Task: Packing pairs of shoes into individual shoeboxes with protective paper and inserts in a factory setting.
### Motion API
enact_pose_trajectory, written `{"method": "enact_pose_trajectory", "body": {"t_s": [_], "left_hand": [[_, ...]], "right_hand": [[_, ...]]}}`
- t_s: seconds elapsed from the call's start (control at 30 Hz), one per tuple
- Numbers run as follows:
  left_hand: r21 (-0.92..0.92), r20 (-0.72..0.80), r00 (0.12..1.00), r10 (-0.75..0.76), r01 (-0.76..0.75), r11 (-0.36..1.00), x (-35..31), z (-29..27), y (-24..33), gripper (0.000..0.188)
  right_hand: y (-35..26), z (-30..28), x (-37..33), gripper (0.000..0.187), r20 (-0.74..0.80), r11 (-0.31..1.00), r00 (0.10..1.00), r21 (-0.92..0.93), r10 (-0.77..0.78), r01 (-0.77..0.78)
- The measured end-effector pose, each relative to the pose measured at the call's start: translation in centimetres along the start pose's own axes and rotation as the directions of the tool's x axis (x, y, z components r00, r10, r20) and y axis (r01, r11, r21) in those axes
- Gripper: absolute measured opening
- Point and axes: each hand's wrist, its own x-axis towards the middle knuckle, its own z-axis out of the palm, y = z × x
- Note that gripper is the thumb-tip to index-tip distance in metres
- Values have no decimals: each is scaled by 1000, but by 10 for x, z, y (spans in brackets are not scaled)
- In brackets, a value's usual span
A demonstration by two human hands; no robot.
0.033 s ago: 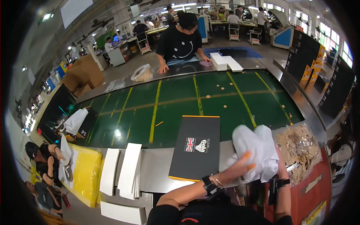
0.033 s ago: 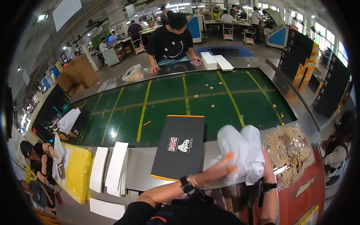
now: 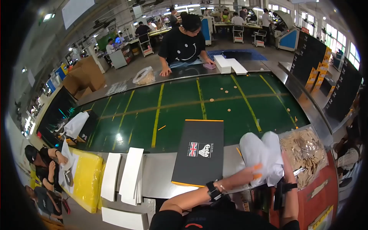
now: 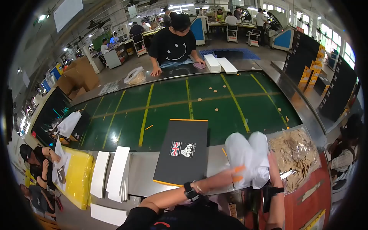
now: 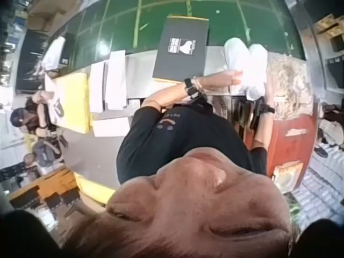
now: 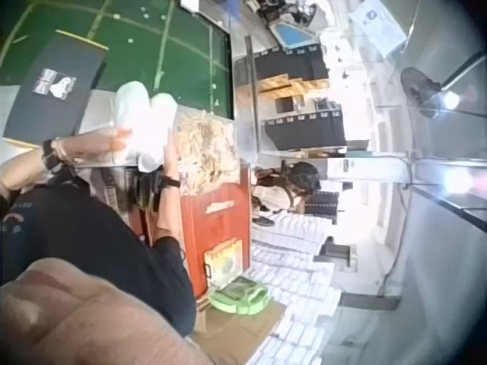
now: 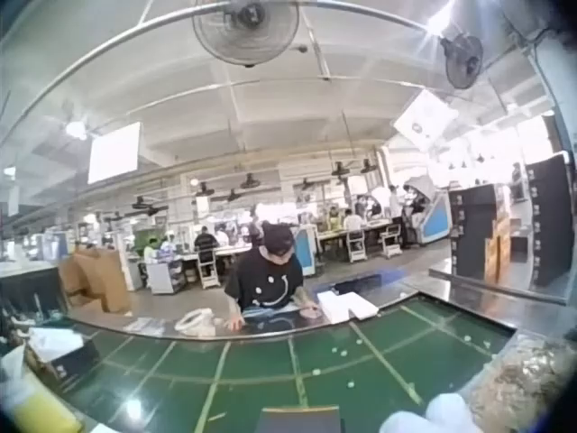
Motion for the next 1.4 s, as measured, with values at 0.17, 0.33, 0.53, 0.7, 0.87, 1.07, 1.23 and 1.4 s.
{"method": "enact_pose_trajectory", "body": {"t_s": [0.17, 0.33, 0.53, 0.7, 0.87, 1.07, 1.23, 1.4], "left_hand": [[359, 60, 977, 207, -214, 909, -62, -40, -7, 56], [-2, -601, 798, -52, 64, 998, -138, -144, -14, 69], [-461, -748, 536, -390, 2, 887, -213, -174, -135, 78], [-725, -487, 811, -324, -169, 668, -199, -69, -97, 51], [-715, -438, 837, -327, -105, 691, -190, -56, -64, 60], [-537, -618, 743, -257, -161, 828, -206, -85, -53, 59], [-601, -741, 536, -404, -261, 755, -168, -120, 8, 58], [-562, -605, 778, -171, -264, 784, -102, -147, 31, 67]], "right_hand": [[-23, 13, -45, 57, -69, 779, 997, -623, 35, -71], [-66, 115, -92, 57, 100, 367, 906, -892, -411, 265], [-36, 226, -71, 62, 342, 685, 863, -526, -373, 504], [-54, 223, -55, 70, 423, 740, 905, -597, -39, 311], [-75, 208, -63, 68, 434, 565, 899, -726, -66, 392], [-26, 212, -57, 65, 535, 403, 814, -710, -226, 578], [-30, 217, -45, 69, 590, 272, 775, -725, -228, 632], [-136, 233, -9, 79, 836, 678, 548, -385, -31, 626]]}}
